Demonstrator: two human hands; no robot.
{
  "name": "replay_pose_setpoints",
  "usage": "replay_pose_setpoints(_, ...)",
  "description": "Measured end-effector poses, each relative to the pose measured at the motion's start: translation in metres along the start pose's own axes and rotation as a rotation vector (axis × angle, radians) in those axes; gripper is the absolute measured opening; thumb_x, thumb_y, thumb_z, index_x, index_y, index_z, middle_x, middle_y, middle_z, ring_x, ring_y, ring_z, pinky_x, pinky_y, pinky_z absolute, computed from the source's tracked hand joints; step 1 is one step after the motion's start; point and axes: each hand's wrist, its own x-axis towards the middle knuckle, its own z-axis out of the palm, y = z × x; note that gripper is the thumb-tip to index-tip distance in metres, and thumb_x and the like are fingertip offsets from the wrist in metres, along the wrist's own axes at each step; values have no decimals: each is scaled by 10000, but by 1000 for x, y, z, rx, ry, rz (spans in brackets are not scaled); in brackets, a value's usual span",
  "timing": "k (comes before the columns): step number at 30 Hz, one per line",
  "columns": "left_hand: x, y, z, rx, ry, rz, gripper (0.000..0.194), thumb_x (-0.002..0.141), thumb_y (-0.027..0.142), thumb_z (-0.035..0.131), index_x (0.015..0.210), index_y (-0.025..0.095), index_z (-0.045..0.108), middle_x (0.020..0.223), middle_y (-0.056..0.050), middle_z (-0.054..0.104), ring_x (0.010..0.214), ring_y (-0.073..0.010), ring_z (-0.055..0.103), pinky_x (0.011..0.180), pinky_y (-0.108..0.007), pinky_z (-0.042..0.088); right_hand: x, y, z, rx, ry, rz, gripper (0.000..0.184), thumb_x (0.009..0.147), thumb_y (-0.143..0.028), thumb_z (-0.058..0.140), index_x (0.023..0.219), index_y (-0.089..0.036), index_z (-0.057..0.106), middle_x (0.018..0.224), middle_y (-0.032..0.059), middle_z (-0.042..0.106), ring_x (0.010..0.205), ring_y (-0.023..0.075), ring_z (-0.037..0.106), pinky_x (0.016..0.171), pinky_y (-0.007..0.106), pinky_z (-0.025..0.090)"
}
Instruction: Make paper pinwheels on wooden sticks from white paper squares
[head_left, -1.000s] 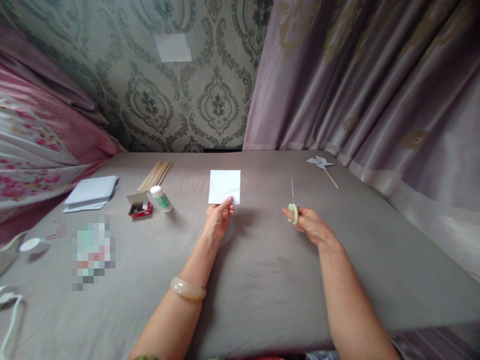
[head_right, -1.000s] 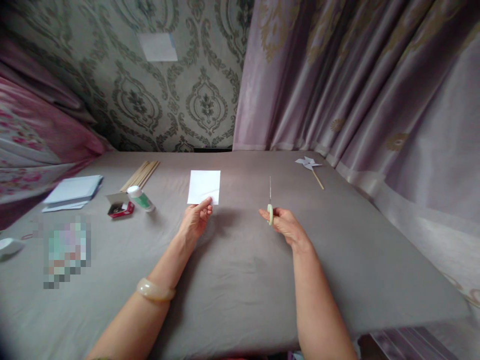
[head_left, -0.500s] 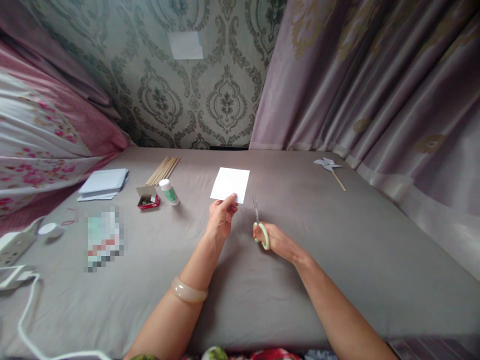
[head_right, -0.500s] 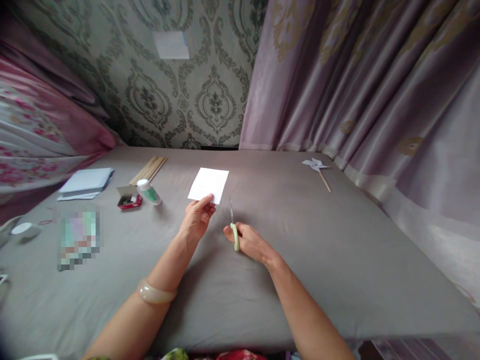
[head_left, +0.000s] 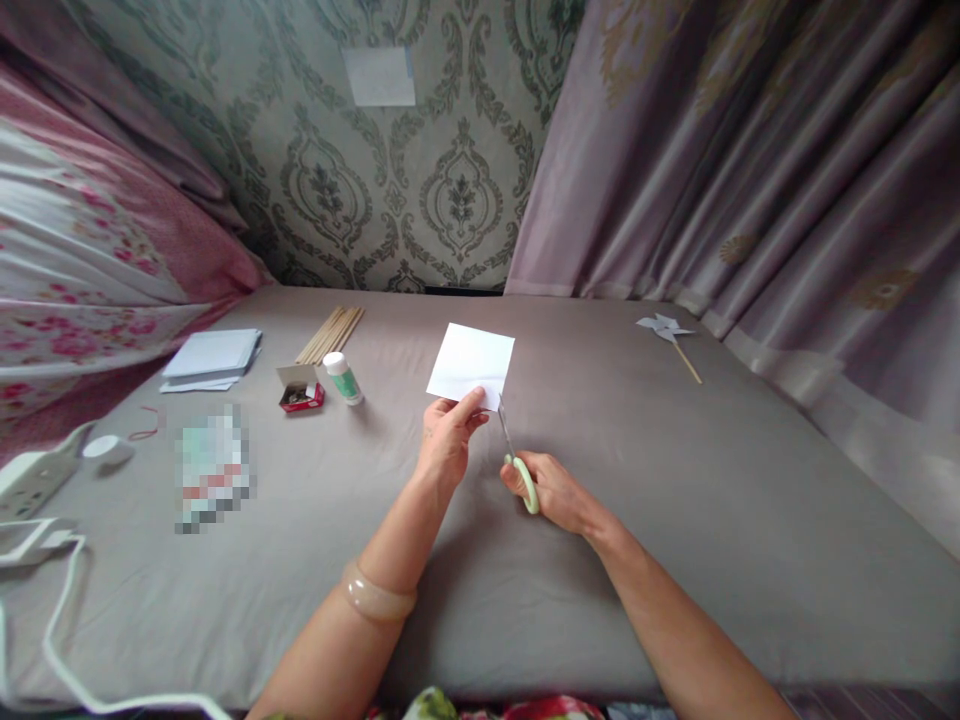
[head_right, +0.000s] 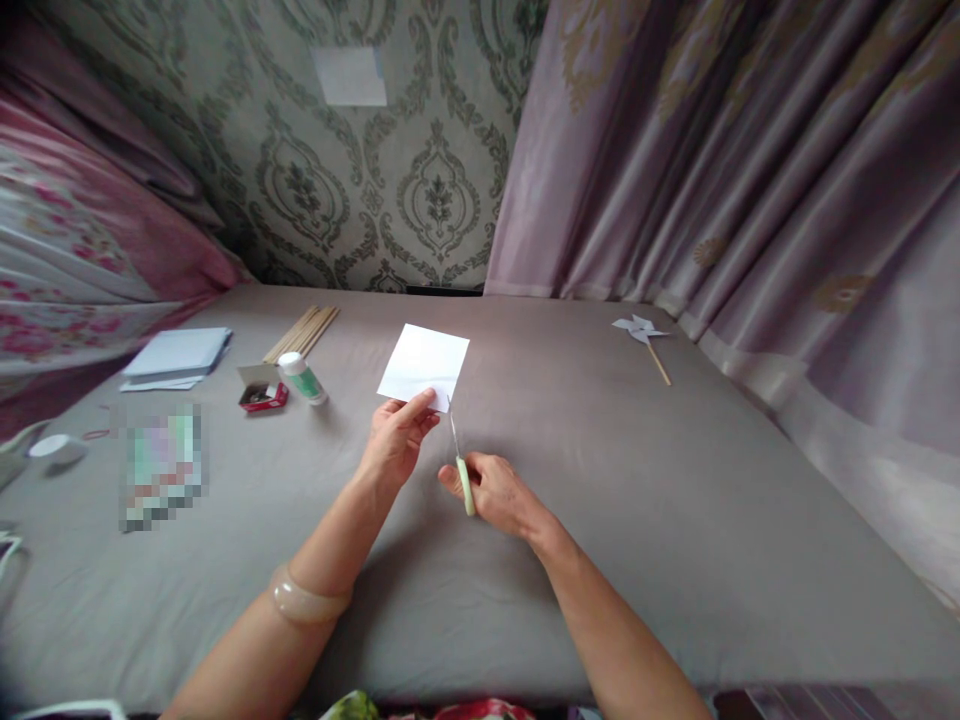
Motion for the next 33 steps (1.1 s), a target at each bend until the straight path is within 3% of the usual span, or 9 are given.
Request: replay_pose_setpoints(33, 2, -7, -3, 10, -63, 0, 307, 525, 243, 846, 749, 115, 681, 739, -32, 695, 599, -95, 602, 579, -221, 492, -1, -2, -1, 41, 76, 46, 528, 763, -664, 540, 575, -195, 384, 560, -56, 320, 549, 82, 280, 497, 252, 218)
